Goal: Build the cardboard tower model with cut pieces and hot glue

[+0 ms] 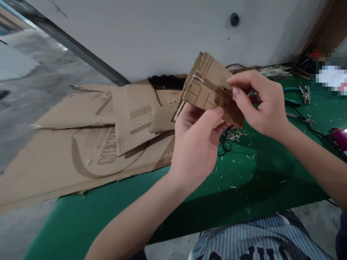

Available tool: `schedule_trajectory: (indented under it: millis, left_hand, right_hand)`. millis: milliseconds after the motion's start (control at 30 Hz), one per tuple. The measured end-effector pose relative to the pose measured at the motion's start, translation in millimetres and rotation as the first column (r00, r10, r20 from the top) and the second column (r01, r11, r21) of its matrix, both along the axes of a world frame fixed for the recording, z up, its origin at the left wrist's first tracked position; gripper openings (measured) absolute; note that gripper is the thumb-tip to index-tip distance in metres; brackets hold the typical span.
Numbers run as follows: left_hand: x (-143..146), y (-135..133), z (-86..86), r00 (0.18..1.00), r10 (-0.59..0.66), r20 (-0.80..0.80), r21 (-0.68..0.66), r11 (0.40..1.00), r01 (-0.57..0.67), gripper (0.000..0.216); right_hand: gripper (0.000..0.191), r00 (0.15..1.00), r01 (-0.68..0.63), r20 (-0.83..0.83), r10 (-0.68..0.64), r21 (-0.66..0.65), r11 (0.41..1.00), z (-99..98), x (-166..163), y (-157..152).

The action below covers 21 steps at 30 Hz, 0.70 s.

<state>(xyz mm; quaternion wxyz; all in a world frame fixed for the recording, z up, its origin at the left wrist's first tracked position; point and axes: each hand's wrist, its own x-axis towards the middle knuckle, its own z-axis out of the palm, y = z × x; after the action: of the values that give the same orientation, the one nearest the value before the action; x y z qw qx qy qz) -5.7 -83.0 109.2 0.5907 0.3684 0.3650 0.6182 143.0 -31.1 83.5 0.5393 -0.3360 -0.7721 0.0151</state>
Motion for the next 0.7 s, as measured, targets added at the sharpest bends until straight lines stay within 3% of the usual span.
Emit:
schedule_trajectory:
  millis: [133, 300, 433, 700]
  left_hand:
    - [-2, 11, -3.8, 0.996, 0.008, 0.084, 0.016, 1.000, -0.010, 0.023]
    - [-2, 18, -13.4, 0.996, -0.023, 0.089, 0.095, 0.995, 0.014, 0.022]
    - [-2, 20, -15.7, 0.995, -0.038, 0.087, 0.102, 0.994, 0.029, 0.020]
    - [-1, 18, -14.0, 0.996, -0.020, 0.087, 0.071, 0.997, 0.014, 0.017]
  right_hand:
    - [0.019, 0.997, -0.068, 0.019, 0.073, -0.186, 0.980, 21.2, -6, 9]
    - [0.018, 0.972, -0.234, -0.111, 0.206, -0.415, 0.879, 35.5, -5, 16]
    - [0.017, 0.967, -0.251, -0.162, 0.198, -0.454, 0.855, 36.4, -6, 14]
    - [0.024, 0.981, -0.195, -0.099, 0.169, -0.435, 0.879, 35.8, -5, 15]
